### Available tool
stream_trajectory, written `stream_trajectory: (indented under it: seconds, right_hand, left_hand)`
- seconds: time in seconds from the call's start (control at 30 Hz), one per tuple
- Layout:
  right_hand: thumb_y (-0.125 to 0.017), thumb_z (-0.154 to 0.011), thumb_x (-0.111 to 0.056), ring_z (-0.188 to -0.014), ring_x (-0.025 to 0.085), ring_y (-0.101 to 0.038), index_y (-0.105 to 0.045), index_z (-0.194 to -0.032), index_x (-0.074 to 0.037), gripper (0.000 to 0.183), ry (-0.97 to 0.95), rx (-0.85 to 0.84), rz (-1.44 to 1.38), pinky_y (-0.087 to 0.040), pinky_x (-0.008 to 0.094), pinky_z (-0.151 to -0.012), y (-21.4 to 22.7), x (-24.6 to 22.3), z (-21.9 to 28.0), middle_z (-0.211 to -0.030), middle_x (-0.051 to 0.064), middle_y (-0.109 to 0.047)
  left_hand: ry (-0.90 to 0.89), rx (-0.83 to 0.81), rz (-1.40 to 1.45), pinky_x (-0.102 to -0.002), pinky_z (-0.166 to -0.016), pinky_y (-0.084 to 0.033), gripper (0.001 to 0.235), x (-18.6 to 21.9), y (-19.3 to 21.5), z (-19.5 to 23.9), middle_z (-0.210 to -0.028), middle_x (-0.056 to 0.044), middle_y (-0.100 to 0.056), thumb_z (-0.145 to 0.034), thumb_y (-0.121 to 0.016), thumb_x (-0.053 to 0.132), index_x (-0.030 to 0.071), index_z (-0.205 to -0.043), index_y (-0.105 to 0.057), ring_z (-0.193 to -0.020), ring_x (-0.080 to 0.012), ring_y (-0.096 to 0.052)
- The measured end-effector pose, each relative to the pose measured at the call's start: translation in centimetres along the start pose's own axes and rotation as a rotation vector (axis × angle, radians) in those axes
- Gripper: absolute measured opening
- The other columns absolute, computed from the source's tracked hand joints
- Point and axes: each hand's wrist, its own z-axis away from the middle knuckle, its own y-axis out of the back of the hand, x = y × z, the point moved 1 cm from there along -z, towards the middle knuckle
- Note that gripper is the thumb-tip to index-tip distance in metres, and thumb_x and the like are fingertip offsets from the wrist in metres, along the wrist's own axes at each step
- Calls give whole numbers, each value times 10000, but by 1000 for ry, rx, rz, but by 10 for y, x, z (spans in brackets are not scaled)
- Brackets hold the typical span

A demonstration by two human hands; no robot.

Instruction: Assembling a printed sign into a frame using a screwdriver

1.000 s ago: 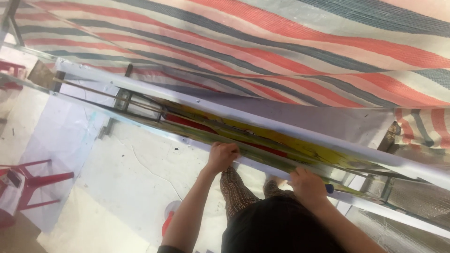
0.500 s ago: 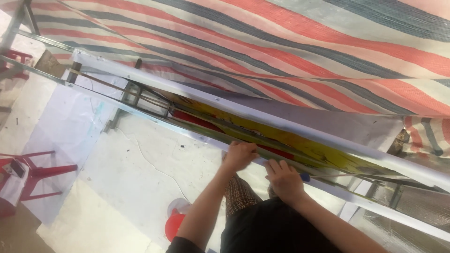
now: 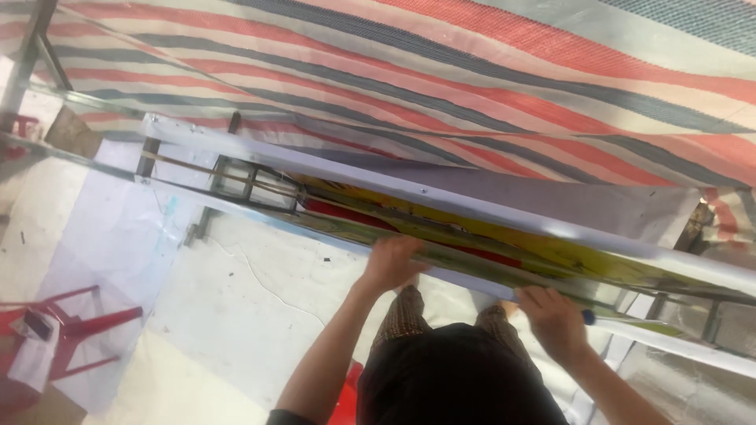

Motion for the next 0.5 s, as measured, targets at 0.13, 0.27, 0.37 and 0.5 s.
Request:
stream_trajectory:
  seconds: [0.13,0.27,0.37,0.5]
  right_hand:
    - [-774,-836,-37,-801,189,-721,-744,-1164,-156,350,-6,111,69,-643,305,-608,-3,-1,10,-1045,36,-780]
    - [-712,-893,-238,-945,230,-738,-709,-1193,-259,300,-176,-124,73,-703,393,-743,-8,-3,16,-1152,-16,-749]
    - [-755,-847,-207,-881,242,-728,-693,-1221,-221,379,-129,18,84,-668,350,-661,20,-40,-15,-1181,53,-744]
    - [-599,-928,-3,-766,268,-734,-721,-1062,-148,232,12,139,-46,-646,400,-566,18,-107,-53,-1017,84,-774]
  left_hand:
    - [15,-343,-9,-411,-788,-541,252,-15,-23,-7,-1041,8,-753,-916,-668,421,243,-1094,-669,-922,-215,-712]
    - [61,-341,52,-467,-693,-491,162,-20,-30,-15,-984,28,-754,-778,-690,406,279,-876,-667,-933,-284,-701]
    - [36,-579,73,-395,-705,-492,162,-19,-16,-29,-902,52,-720,-847,-669,433,271,-860,-669,-845,-184,-660]
    - [-102,-674,206,-350,-667,-405,170,-34,-26,-47,-765,61,-641,-875,-725,300,225,-754,-631,-715,-123,-556]
